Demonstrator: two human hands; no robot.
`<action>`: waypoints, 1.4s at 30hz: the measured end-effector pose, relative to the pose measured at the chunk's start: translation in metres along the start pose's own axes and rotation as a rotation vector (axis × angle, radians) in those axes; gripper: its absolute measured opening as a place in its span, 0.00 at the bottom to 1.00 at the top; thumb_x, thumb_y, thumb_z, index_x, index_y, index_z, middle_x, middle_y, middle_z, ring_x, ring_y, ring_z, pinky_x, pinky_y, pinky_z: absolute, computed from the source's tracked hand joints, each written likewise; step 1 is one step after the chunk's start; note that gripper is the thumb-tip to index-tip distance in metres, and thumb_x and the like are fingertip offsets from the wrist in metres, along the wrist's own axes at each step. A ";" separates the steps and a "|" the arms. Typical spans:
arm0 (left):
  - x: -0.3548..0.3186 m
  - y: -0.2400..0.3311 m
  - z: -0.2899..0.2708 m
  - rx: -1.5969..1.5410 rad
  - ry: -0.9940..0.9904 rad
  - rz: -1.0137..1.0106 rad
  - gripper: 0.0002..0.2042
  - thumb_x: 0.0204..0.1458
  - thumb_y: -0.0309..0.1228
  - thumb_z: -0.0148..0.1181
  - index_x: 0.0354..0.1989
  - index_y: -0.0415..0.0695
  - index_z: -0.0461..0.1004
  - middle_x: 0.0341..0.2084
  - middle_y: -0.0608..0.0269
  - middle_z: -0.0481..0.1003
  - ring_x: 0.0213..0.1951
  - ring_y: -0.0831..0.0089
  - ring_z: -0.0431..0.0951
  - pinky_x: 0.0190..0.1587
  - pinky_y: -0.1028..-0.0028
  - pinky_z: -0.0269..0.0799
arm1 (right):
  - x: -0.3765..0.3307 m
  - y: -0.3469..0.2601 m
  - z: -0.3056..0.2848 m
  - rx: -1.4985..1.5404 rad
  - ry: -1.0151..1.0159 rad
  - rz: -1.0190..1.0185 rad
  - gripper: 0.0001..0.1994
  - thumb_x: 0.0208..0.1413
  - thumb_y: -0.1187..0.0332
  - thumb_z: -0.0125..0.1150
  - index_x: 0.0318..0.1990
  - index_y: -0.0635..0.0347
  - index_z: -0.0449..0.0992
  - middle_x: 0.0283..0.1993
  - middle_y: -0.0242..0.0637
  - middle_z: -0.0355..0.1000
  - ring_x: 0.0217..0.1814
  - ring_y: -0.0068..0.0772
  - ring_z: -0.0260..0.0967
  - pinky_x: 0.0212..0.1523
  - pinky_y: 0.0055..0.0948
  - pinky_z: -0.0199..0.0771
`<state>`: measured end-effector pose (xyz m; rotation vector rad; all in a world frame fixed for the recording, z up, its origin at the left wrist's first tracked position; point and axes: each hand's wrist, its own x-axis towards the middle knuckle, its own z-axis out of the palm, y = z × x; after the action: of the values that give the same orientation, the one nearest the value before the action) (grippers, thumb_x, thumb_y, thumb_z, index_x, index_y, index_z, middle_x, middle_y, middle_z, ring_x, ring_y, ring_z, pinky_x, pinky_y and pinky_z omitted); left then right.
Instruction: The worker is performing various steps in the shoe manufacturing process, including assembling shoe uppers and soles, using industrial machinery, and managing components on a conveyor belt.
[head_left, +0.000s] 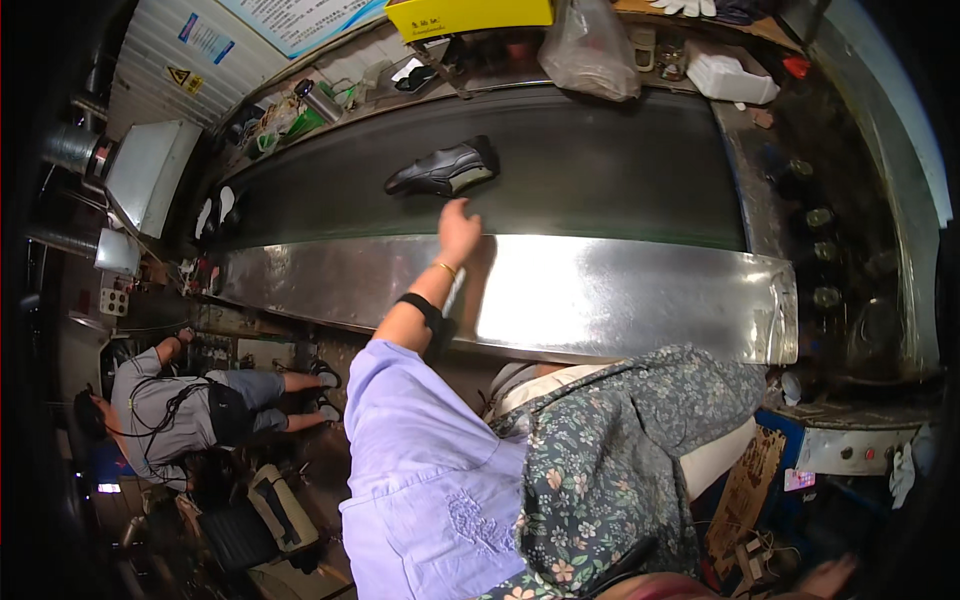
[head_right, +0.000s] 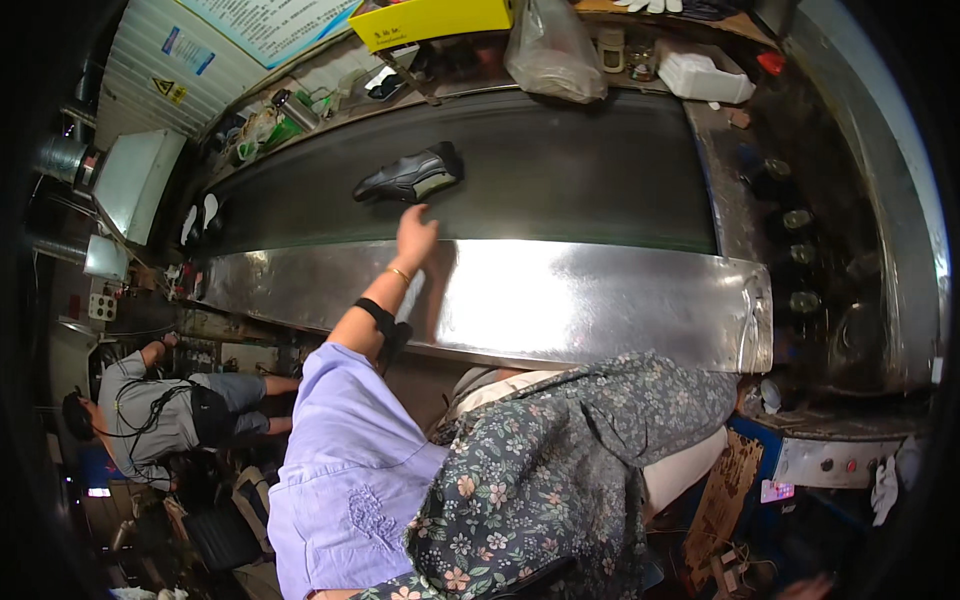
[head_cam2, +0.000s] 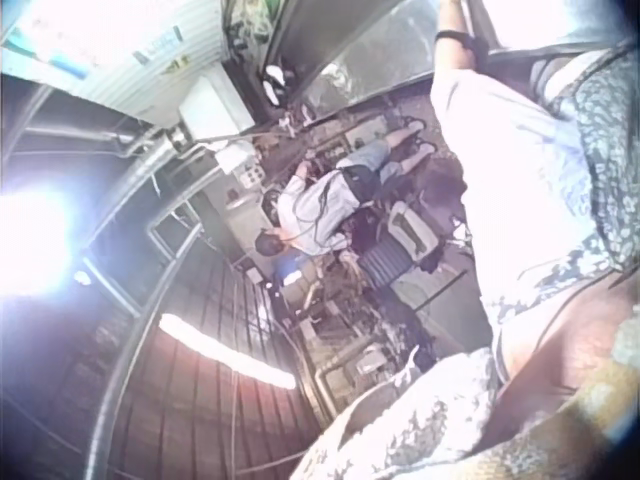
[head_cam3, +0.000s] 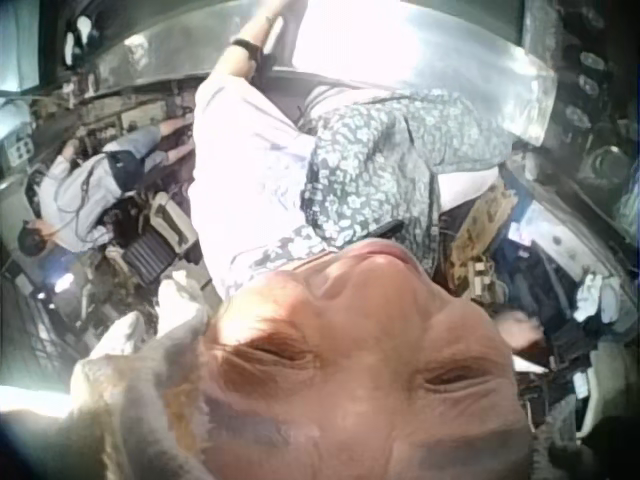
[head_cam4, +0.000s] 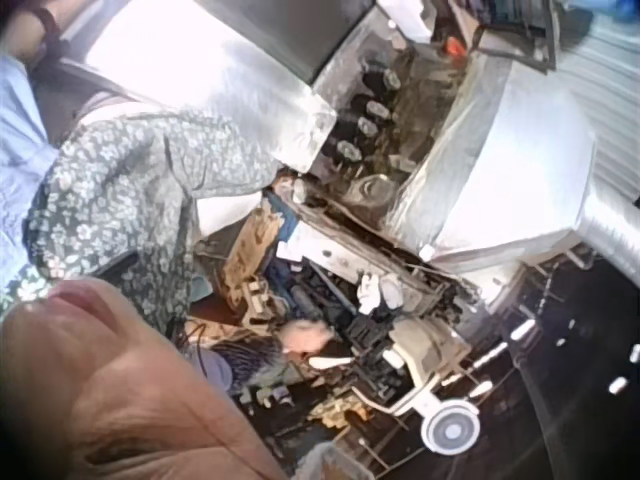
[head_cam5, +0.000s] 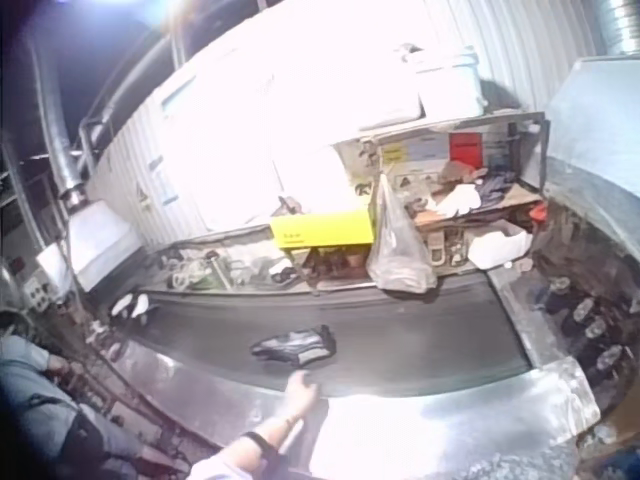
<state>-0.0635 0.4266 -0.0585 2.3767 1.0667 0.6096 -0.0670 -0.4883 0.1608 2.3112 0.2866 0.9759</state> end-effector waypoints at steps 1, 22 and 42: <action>0.019 -0.022 -0.007 0.039 0.021 -0.083 0.24 0.47 0.30 0.58 0.55 0.35 0.70 0.56 0.44 0.69 0.60 0.50 0.67 0.64 0.61 0.61 | 0.005 -0.042 -0.006 0.314 -0.117 0.119 0.21 0.68 0.58 0.30 0.42 0.59 0.73 0.40 0.45 0.71 0.43 0.52 0.65 0.51 0.51 0.64; 0.076 -0.076 -0.056 0.212 -0.225 -0.159 0.38 0.36 0.47 0.74 0.56 0.40 0.69 0.49 0.46 0.75 0.52 0.51 0.75 0.56 0.61 0.69 | -0.076 -0.334 0.059 1.501 -1.056 0.746 0.17 0.65 0.66 0.47 0.57 0.64 0.68 0.56 0.47 0.69 0.58 0.41 0.66 0.61 0.38 0.63; -0.215 0.249 0.022 -1.569 -2.391 -0.786 0.31 0.56 0.49 0.51 0.62 0.38 0.64 0.50 0.41 0.74 0.47 0.53 0.79 0.49 0.56 0.78 | 0.148 -0.269 -0.047 1.819 0.246 0.636 0.37 0.66 0.43 0.39 0.68 0.69 0.55 0.67 0.54 0.60 0.66 0.45 0.61 0.67 0.44 0.60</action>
<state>-0.0389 0.1075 0.0226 0.0624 -0.0846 -1.1209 0.0137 -0.1928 0.1075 4.0564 0.8013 1.6810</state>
